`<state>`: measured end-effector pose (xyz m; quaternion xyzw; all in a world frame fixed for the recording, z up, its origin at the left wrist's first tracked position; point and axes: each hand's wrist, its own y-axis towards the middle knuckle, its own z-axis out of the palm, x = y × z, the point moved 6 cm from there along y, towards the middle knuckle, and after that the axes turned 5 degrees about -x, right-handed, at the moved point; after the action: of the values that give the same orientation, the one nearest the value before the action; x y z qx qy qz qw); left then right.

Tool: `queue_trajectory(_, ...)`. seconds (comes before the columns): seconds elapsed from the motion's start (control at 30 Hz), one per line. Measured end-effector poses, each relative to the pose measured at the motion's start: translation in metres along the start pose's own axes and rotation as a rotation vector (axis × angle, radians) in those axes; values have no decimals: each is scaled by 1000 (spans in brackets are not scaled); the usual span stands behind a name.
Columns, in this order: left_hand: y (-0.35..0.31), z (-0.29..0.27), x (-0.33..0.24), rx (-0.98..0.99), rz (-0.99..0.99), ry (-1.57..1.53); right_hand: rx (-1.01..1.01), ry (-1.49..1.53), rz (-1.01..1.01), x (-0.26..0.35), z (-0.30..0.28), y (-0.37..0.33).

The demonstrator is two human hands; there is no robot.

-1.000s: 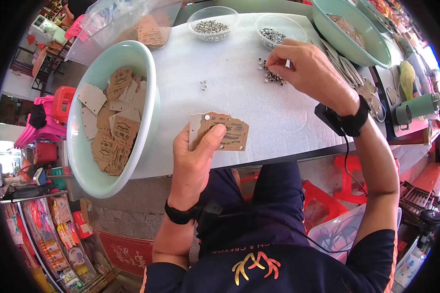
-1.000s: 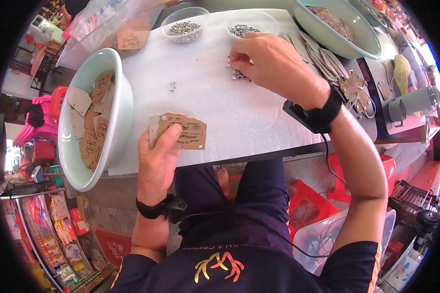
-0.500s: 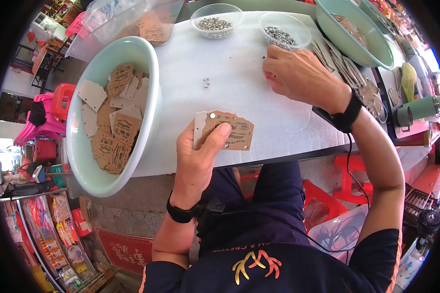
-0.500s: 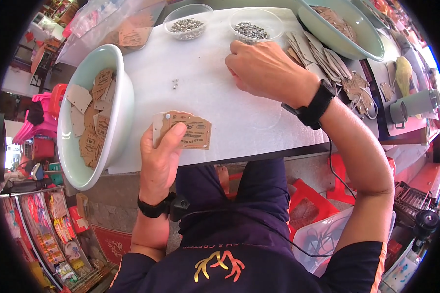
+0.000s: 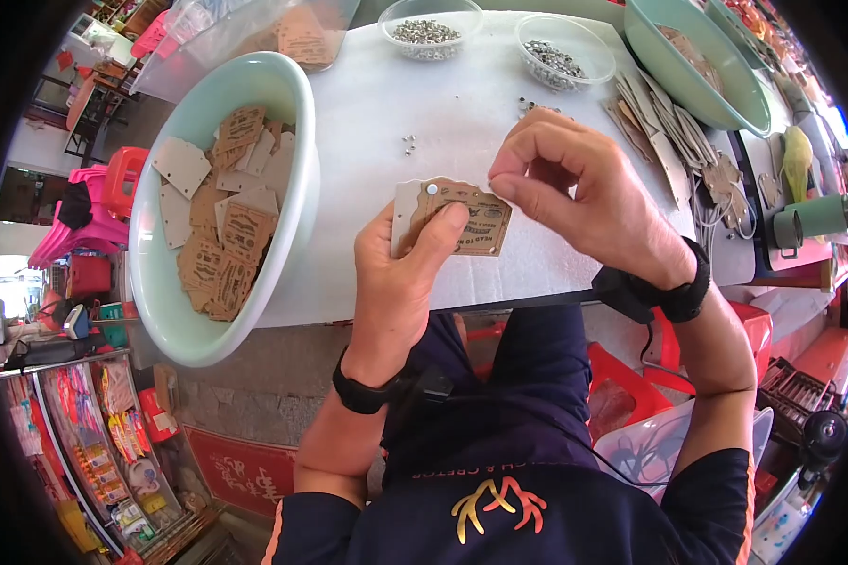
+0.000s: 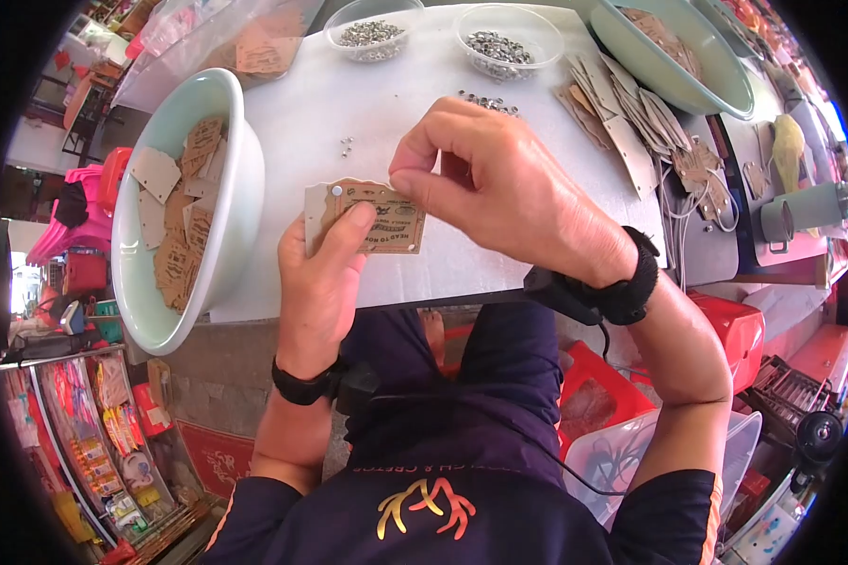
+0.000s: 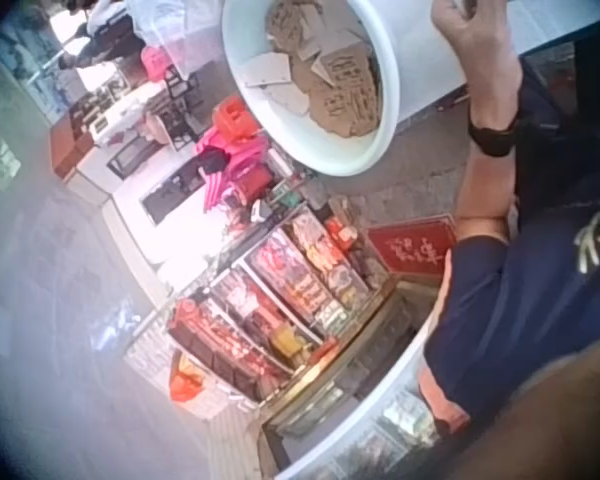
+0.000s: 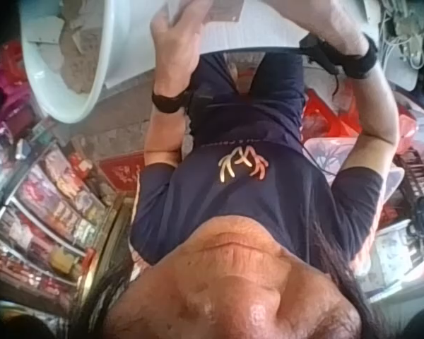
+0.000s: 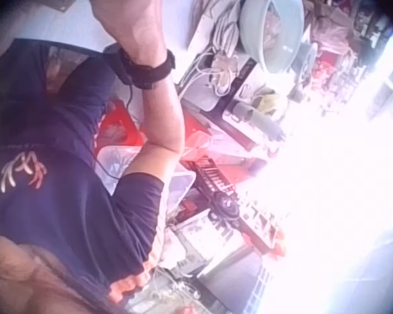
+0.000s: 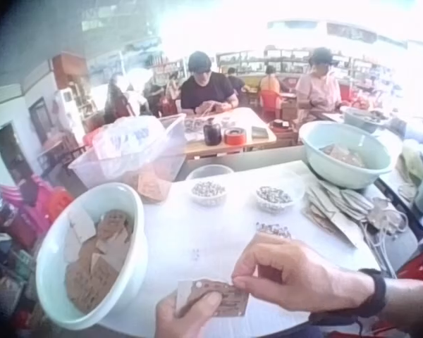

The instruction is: Manually pushing small metal rivets through pre-made holes in leather shoe labels.

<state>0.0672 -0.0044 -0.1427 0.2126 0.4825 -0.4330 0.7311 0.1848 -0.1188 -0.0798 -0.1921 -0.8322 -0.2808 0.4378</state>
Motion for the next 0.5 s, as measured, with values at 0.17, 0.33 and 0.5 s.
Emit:
queue_trajectory(0.17, 3, 3, 1, 18, 60, 39, -12, -44, -34, -3, 4, -3)
queue_trajectory(0.33, 3, 2, 1, -11, 72, 70, -21, -26, -8, -5, 6, -5)
queue_trajectory(0.5, 3, 2, 1, -18, 90, 119, -23, -46, -56, -3, 9, -5)
